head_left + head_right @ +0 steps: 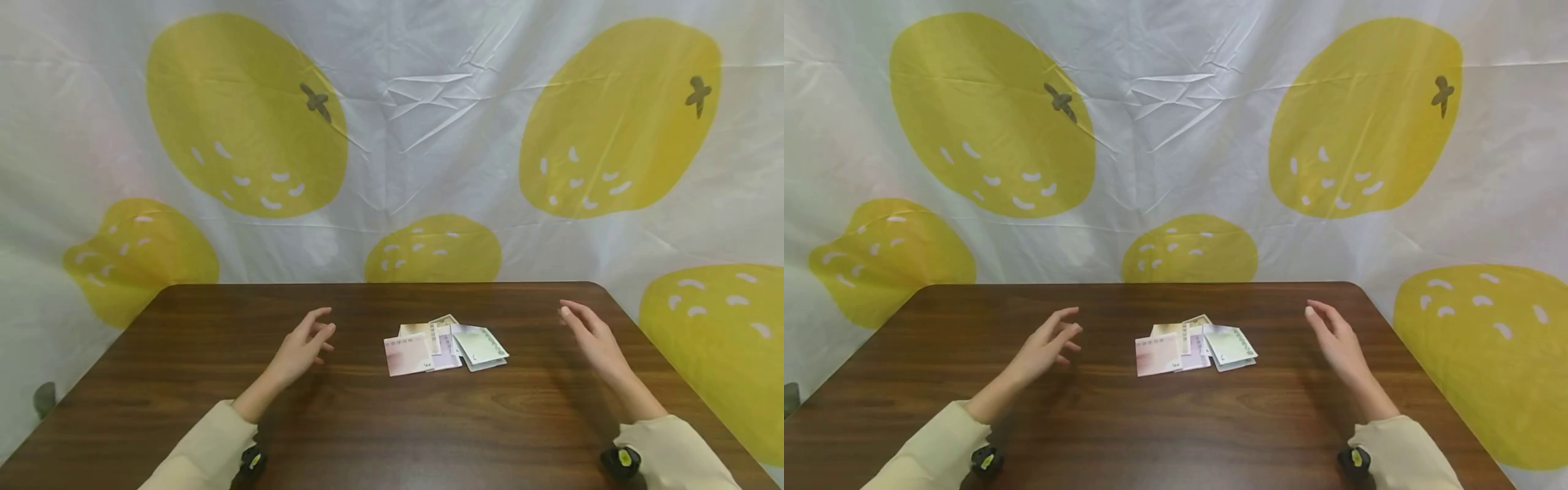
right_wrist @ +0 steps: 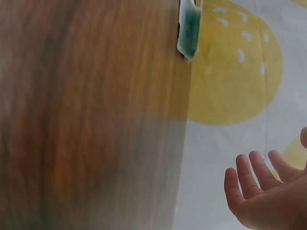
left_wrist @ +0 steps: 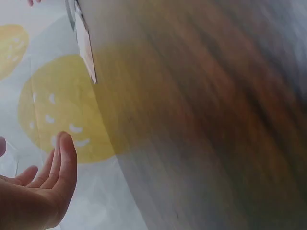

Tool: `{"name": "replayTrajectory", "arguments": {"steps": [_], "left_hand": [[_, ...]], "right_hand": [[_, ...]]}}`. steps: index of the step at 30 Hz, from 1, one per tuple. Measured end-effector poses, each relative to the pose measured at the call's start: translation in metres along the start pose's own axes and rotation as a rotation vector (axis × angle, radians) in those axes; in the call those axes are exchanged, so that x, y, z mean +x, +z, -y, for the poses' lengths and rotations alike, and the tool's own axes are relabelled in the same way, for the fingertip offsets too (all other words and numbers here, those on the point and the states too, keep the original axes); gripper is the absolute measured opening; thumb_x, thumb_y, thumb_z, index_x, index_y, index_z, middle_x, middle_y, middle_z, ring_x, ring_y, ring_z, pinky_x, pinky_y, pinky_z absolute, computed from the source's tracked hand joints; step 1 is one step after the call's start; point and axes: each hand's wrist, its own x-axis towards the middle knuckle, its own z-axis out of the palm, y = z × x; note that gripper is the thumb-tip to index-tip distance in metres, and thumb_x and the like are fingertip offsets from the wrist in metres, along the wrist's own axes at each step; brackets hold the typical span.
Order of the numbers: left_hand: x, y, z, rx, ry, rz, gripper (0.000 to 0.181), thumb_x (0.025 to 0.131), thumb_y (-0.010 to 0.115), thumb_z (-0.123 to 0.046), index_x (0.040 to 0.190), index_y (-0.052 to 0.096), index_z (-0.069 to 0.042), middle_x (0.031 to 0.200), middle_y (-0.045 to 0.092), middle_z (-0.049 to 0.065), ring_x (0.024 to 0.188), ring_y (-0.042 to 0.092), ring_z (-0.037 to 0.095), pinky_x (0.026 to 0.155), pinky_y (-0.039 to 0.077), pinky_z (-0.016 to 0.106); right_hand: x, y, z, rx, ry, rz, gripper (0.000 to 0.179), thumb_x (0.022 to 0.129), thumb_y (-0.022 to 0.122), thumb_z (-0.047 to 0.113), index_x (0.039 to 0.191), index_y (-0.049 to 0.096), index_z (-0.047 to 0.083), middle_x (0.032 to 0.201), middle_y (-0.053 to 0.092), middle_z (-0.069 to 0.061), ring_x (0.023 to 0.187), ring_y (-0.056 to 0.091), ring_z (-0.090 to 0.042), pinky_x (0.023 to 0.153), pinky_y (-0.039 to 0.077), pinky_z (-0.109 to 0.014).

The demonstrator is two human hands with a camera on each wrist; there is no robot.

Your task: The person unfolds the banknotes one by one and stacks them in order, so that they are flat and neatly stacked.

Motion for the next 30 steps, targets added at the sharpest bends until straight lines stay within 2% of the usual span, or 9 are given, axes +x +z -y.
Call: {"name": "replayTrajectory", "arguments": {"steps": [2,4,12,18,30], "left_hand": [[0.0,0.004,-0.001,-0.018,-0.008,0.009,0.044,0.092,0.044,-0.033,0.13,0.036,-0.014,0.111,0.053,0.018,0.083,0.058,0.026,0.061,0.048,0.037],[0.0,0.007,-0.001,-0.025,-0.008,0.019,0.042,0.092,0.045,-0.033,0.128,0.039,-0.013,0.109,0.054,0.018,0.079,0.059,0.026,0.059,0.048,0.037],[0.003,0.019,0.001,0.031,0.032,0.073,0.034,0.091,0.05,-0.024,0.12,0.046,-0.008,0.096,0.057,0.018,0.068,0.059,0.026,0.048,0.047,0.037],[0.007,0.026,0.002,0.074,0.057,0.11,0.033,0.089,0.053,-0.022,0.118,0.046,-0.007,0.094,0.058,0.017,0.064,0.06,0.024,0.045,0.046,0.034],[0.015,0.04,0.002,0.126,0.067,0.136,0.032,0.088,0.055,-0.019,0.115,0.048,-0.004,0.087,0.06,0.008,0.058,0.059,0.023,0.042,0.044,0.031]], "right_hand": [[0.0,0.005,0.0,0.028,0.001,0.003,0.049,0.095,0.033,0.034,0.128,0.037,-0.002,0.116,0.049,-0.022,0.091,0.048,0.002,0.067,0.044,-0.022],[0.0,0.01,-0.001,0.06,0.008,0.008,0.049,0.095,0.034,0.034,0.127,0.038,-0.003,0.114,0.05,-0.021,0.089,0.05,0.002,0.067,0.045,-0.025],[0.0,0.023,-0.002,0.116,0.053,0.087,0.05,0.095,0.034,0.036,0.127,0.038,-0.002,0.116,0.048,-0.026,0.09,0.055,-0.011,0.069,0.046,-0.032],[0.001,0.035,0.002,0.132,0.042,0.139,0.046,0.095,0.038,0.031,0.124,0.041,-0.004,0.113,0.051,-0.027,0.093,0.054,-0.029,0.068,0.046,-0.034],[0.006,0.064,0.015,0.222,0.044,0.233,0.039,0.091,0.049,0.02,0.119,0.045,-0.007,0.107,0.054,-0.026,0.086,0.057,-0.032,0.066,0.046,-0.038]]}}
